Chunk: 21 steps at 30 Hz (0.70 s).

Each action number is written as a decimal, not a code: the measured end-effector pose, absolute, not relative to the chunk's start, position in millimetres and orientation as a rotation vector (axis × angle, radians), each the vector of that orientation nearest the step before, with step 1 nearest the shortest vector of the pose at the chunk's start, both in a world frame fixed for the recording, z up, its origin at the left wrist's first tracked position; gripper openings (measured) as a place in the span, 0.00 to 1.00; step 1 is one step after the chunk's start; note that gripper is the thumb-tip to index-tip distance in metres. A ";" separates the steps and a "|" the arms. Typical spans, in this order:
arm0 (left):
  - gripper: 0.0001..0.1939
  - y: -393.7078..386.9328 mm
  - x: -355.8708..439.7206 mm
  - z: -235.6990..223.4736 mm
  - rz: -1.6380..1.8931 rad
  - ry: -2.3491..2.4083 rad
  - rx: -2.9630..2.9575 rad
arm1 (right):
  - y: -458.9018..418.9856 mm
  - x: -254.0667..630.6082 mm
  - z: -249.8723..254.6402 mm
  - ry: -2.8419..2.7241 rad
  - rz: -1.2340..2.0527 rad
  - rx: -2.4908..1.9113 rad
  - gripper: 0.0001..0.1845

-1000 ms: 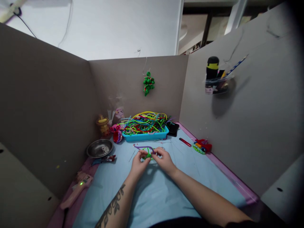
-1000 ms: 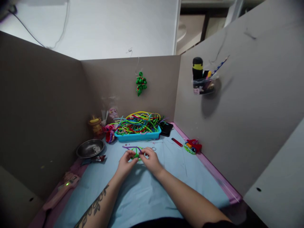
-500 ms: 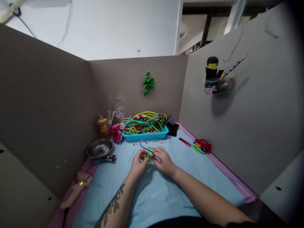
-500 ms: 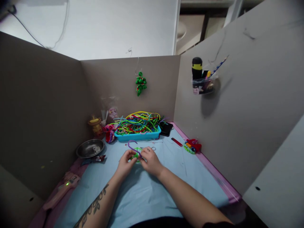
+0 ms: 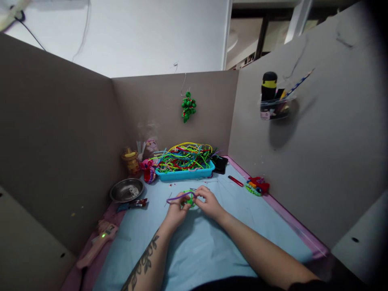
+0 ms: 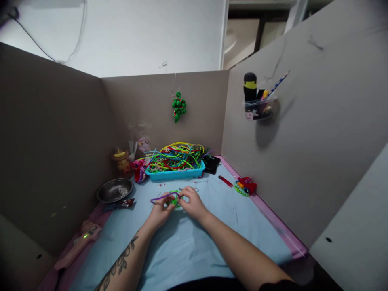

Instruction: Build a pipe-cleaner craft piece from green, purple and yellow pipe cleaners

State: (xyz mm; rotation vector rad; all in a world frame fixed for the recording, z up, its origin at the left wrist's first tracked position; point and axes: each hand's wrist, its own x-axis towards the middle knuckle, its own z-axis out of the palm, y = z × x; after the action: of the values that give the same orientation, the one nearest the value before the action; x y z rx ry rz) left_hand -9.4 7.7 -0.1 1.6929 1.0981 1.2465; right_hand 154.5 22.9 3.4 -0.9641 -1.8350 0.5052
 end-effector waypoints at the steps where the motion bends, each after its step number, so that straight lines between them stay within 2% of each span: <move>1: 0.09 7.5 -10.0 -1.0 1.229 1.096 1.705 | 23.8 154.7 2.7 -1.862 0.498 -0.980 0.03; 4: 0.14 7.5 -12.8 -2.4 1.202 1.122 1.773 | 24.8 154.7 2.0 -1.954 0.479 -1.006 0.04; 7: 0.17 8.8 -16.3 -2.2 1.331 1.175 1.863 | 24.6 153.1 2.2 -1.943 0.481 -1.003 0.04; 11: 0.14 11.7 -19.2 -3.0 1.572 1.401 1.776 | 26.0 148.8 -0.3 -1.680 0.465 -1.048 0.06; 13: 0.14 12.1 -17.8 -4.2 1.527 1.421 1.726 | 26.4 145.8 -2.2 -1.573 0.490 -1.056 0.06; 17: 0.22 9.4 -9.1 -3.4 1.411 1.274 1.642 | 23.1 137.9 -4.8 -1.562 0.598 -1.032 0.06; 21: 0.20 6.8 -3.4 1.7 1.426 1.195 1.527 | 19.4 132.2 -6.4 -1.620 0.630 -1.019 0.06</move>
State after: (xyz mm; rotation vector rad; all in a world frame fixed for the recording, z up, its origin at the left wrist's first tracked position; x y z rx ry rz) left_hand -3.4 6.8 1.7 1.5268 1.1947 1.4262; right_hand 132.2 19.4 -6.4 -1.0195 -1.6195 0.6303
